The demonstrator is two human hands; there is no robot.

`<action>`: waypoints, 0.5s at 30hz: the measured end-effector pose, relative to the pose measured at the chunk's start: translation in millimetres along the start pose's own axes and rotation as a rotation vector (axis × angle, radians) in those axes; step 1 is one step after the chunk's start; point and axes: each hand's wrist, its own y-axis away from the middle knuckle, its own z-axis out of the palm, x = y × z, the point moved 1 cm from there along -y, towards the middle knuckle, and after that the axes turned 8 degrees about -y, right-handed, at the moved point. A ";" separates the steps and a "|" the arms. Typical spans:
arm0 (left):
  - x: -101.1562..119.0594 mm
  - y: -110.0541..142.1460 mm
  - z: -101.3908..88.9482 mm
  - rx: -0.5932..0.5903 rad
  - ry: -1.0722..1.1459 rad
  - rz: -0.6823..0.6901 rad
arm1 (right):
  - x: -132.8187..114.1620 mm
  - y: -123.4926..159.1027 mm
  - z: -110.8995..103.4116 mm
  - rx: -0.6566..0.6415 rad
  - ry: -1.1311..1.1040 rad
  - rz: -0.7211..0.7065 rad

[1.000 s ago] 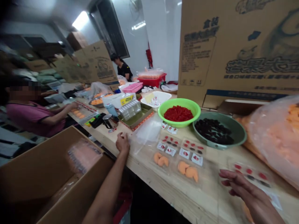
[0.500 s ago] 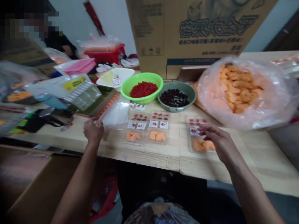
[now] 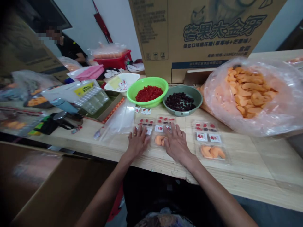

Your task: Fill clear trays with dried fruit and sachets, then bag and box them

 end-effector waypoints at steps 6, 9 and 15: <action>34.4 36.1 10.3 0.060 0.113 -0.111 | 0.2 -41.6 20.7 -0.043 0.190 -0.018; 42.4 43.8 12.9 0.063 0.128 -0.124 | 6.9 -40.3 26.5 -0.076 0.235 0.033; 48.8 35.5 11.6 0.067 0.100 -0.177 | 5.7 -14.0 32.0 -0.084 0.310 0.017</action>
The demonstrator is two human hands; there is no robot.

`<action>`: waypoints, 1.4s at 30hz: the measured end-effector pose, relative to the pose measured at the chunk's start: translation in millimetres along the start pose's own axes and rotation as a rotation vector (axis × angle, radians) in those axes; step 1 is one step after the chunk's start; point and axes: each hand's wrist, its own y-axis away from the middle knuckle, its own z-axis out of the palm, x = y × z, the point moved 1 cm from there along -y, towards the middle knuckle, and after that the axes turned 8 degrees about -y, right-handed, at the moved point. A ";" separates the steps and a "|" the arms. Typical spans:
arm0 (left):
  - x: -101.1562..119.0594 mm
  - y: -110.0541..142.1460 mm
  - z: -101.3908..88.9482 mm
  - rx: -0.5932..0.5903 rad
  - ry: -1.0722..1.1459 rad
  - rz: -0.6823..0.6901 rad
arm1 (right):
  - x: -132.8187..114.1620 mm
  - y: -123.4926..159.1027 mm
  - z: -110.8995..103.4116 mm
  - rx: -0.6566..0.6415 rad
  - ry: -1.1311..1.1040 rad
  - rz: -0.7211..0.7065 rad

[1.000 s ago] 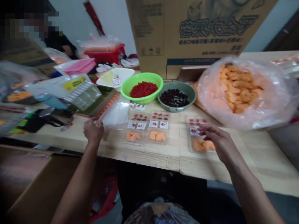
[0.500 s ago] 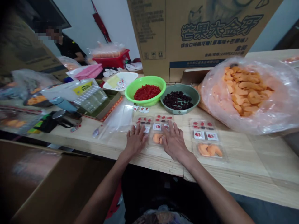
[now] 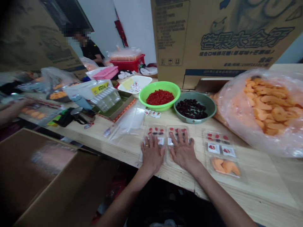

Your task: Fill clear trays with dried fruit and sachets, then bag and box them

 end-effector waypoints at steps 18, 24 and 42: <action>-166.8 -93.8 -27.8 0.172 0.169 -0.346 | 35.2 2.1 -16.1 0.259 -0.104 -0.194; -159.6 -95.9 -7.2 0.154 0.226 -0.313 | -49.3 -46.0 -35.2 0.083 -0.280 -0.403; -180.1 -52.2 -19.1 0.335 0.304 0.088 | -136.9 -138.7 -20.1 -0.140 -0.495 -0.239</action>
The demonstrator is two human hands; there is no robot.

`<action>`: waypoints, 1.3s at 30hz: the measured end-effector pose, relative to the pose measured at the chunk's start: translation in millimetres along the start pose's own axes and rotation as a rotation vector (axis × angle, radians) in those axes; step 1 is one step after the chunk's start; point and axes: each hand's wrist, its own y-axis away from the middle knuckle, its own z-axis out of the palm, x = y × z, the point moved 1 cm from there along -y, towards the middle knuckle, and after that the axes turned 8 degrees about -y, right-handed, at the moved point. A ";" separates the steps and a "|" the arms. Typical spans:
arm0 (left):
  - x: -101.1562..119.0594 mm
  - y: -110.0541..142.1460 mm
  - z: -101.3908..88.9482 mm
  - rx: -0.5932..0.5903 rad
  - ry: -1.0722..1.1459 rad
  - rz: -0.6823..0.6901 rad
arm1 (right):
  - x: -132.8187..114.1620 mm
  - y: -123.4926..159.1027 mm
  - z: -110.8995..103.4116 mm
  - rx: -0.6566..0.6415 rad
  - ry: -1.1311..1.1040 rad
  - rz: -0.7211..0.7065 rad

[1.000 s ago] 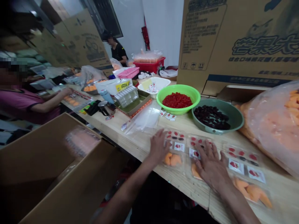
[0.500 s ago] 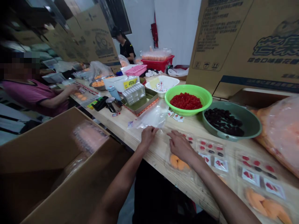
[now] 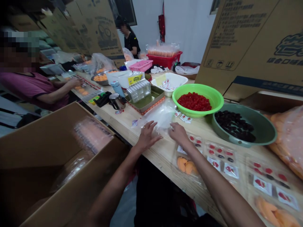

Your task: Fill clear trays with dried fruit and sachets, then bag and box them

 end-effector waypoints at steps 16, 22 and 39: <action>84.0 3.2 14.3 0.133 -0.166 0.063 | 10.6 48.5 -34.2 0.262 -1.472 0.128; 74.9 2.3 18.1 -0.049 -0.268 0.003 | 21.9 64.0 -37.1 0.318 -1.111 0.136; 74.3 25.7 -6.7 0.047 0.158 -0.093 | -13.4 72.2 -7.7 0.238 0.546 -0.211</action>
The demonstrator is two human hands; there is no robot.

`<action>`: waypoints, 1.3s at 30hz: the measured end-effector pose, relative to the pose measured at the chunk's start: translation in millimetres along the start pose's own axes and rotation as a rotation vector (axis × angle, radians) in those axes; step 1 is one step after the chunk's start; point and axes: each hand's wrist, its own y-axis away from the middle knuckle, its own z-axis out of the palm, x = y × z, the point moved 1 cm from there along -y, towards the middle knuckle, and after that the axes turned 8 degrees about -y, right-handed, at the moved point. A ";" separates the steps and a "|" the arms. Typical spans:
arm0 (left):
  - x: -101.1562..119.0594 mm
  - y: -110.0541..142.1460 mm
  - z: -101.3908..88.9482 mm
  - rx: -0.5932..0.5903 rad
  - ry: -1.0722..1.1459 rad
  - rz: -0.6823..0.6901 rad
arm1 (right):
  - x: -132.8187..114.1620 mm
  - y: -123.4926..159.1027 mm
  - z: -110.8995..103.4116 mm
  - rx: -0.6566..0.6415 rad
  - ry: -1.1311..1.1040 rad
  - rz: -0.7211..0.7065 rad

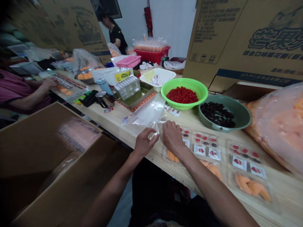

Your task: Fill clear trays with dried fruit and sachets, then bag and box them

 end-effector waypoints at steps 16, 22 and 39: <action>-19.4 -1.9 -36.2 0.421 -0.054 0.768 | 13.5 8.1 -13.8 0.136 -0.268 0.190; -6.2 -10.6 -39.4 0.192 -0.205 0.578 | 4.9 7.0 -28.0 0.139 -0.277 0.177; 22.8 -1.0 -23.5 0.258 -0.114 0.588 | -3.0 18.9 -36.1 0.020 -0.037 0.116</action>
